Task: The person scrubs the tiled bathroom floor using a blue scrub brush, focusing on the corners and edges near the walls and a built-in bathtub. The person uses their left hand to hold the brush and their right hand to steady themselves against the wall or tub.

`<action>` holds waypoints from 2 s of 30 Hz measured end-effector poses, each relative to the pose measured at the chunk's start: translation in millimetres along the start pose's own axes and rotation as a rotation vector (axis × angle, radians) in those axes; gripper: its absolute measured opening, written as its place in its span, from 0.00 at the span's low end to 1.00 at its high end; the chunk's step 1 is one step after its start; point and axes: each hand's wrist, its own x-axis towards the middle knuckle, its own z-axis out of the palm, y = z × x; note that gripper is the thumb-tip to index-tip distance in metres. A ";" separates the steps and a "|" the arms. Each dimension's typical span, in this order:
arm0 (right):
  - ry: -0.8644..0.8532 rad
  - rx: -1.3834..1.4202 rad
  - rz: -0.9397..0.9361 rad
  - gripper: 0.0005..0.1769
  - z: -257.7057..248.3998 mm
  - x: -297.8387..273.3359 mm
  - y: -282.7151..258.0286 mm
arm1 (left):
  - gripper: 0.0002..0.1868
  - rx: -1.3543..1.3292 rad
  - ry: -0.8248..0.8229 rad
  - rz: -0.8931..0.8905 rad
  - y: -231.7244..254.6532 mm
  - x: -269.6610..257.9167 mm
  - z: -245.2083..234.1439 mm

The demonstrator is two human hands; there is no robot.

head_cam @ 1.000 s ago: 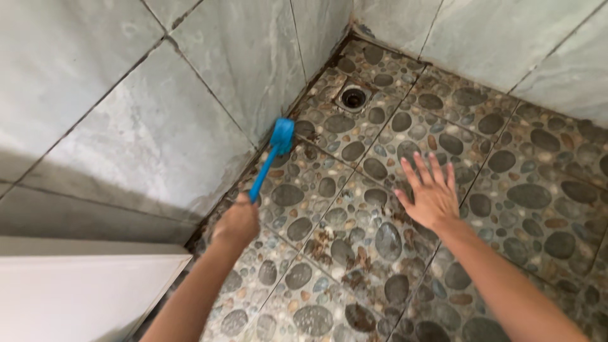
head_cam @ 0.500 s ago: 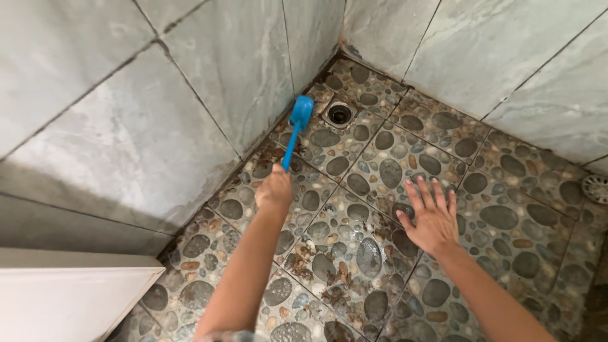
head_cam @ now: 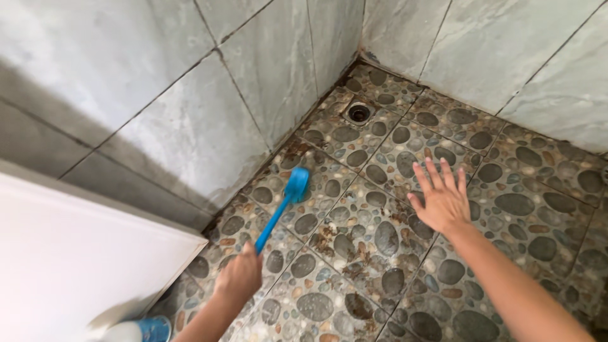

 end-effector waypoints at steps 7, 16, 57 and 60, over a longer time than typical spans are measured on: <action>-0.002 -0.016 -0.011 0.45 6.8 7.6 -2.5 | 0.21 0.067 -0.168 -0.094 -36.7 -84.2 7.9; -0.042 0.025 -0.020 0.45 24.5 9.1 -5.9 | 0.32 0.102 -0.138 0.039 5.5 12.3 -1.7; 0.011 -0.007 -0.006 0.43 5.2 -2.9 2.0 | 0.21 -0.084 0.027 -0.058 -71.2 -65.2 35.5; -0.049 -0.071 0.026 0.43 8.4 -3.0 3.2 | 0.21 0.044 -0.124 -0.200 -87.6 -92.3 51.3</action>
